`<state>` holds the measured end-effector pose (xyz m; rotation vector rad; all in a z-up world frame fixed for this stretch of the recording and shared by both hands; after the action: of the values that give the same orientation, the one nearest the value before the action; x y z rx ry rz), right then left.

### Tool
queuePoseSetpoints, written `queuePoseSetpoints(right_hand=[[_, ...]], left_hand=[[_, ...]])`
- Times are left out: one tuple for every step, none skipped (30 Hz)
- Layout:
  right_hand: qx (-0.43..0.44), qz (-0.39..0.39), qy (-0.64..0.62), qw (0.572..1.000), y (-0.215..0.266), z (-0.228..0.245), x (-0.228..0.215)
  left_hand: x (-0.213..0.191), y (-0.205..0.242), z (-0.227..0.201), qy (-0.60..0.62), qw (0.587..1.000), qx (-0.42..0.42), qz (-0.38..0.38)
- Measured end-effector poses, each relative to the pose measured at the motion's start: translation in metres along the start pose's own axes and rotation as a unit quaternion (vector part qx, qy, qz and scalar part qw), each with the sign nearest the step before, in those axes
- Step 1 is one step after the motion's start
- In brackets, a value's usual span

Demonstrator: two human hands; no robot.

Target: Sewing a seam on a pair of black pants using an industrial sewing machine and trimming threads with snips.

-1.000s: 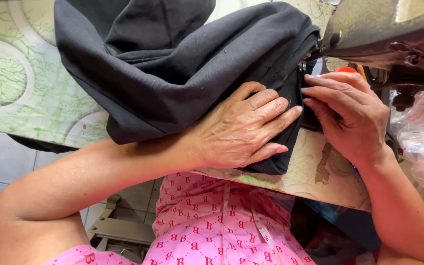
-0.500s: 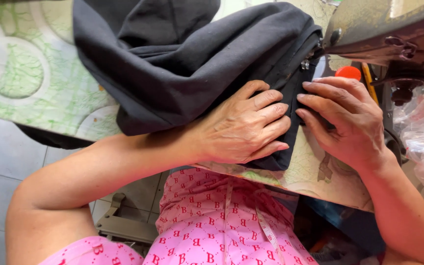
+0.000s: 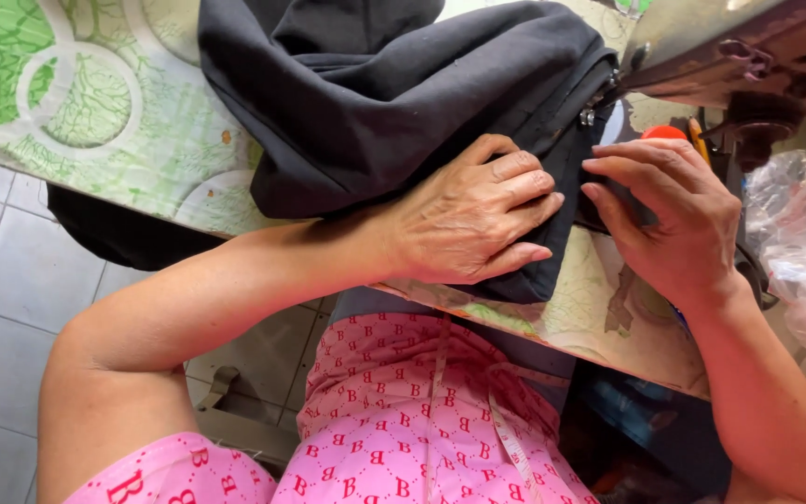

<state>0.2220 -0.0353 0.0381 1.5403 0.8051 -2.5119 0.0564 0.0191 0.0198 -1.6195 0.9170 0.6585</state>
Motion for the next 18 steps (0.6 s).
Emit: queuePoseSetpoints(right_hand=[[-0.01,-0.008,0.005,1.0,0.0004,0.0001,-0.0003],[-0.018,-0.014,0.01,1.0,0.0013,0.0008,-0.0003],[-0.014,-0.015,0.011,1.0,0.0013,0.0,0.0004],[-0.022,-0.006,0.009,1.0,0.0007,-0.0001,0.0018],[-0.03,0.003,0.006,1.0,0.0,-0.0004,0.0034],[-0.025,0.003,0.007,1.0,0.001,-0.0012,0.0036],[-0.024,0.004,0.003,1.0,0.0021,-0.0016,0.0043],[-0.024,0.005,-0.002,1.0,0.0022,-0.0023,0.0049],[-0.02,0.004,-0.001,1.0,0.0024,-0.0029,0.0048],[-0.023,0.006,0.005,1.0,0.0029,-0.0027,0.005],[-0.025,0.009,0.01,1.0,0.0033,-0.0025,0.0053],[-0.023,0.009,0.011,1.0,0.0039,-0.003,0.0057],[-0.027,0.015,0.019,0.999,0.0044,-0.0026,0.0068],[-0.031,0.021,0.027,0.999,0.0049,-0.0024,0.008],[-0.029,0.023,0.027,0.999,0.0057,-0.0038,0.0079],[-0.027,0.022,0.023,0.999,0.0065,-0.0049,0.0081],[-0.025,0.021,0.02,0.999,0.0071,-0.0061,0.0083],[-0.022,0.021,0.021,0.999,0.0053,-0.0063,0.0071]], left_hand=[[0.0,-0.0006,0.0002,0.0,1.0,0.002,0.002],[0.0003,-0.0006,0.0,0.001,1.0,0.002,0.004],[-0.0002,-0.0007,-0.0012,0.005,1.0,0.005,0.005],[0.0,-0.0017,-0.001,-0.002,1.0,0.003,0.013],[0.0003,-0.0027,-0.0004,-0.008,1.0,0.0,0.022],[0.0008,-0.0029,-0.0007,-0.004,1.0,0.003,0.023],[0.0014,-0.0031,-0.0006,-0.017,1.0,0.003,0.025],[0.0015,-0.0034,0.0001,-0.031,0.999,0.004,0.027],[0.002,-0.0037,0.0011,-0.029,0.999,0.007,0.028],[0.0028,-0.0037,0.0014,-0.037,0.999,0.008,0.028],[0.0036,-0.0036,0.0018,-0.045,0.999,0.01,0.028],[0.0029,-0.0041,0.0026,-0.042,0.999,0.011,0.028],[0.0028,-0.0046,0.0033,-0.039,0.999,0.014,0.032],[0.0027,-0.005,0.004,-0.036,0.999,0.016,0.036],[0.0019,-0.0059,0.0044,-0.034,0.999,0.016,0.036],[0.001,-0.0065,0.0049,-0.026,0.999,0.018,0.037],[0.0,-0.0073,0.0055,-0.018,0.999,0.019,0.039],[0.0009,-0.0074,0.0067,-0.015,0.999,0.021,0.039]])
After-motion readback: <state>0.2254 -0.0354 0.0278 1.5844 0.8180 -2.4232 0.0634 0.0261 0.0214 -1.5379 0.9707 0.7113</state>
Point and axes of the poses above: each hand's wrist, its own y-axis away from the middle knuckle, its own x-axis out of the palm, z = x × y, the point moved 6 cm from there along -y, towards the middle knuckle, and after that the axes turned 4 degrees about z, right-handed, at the moved point
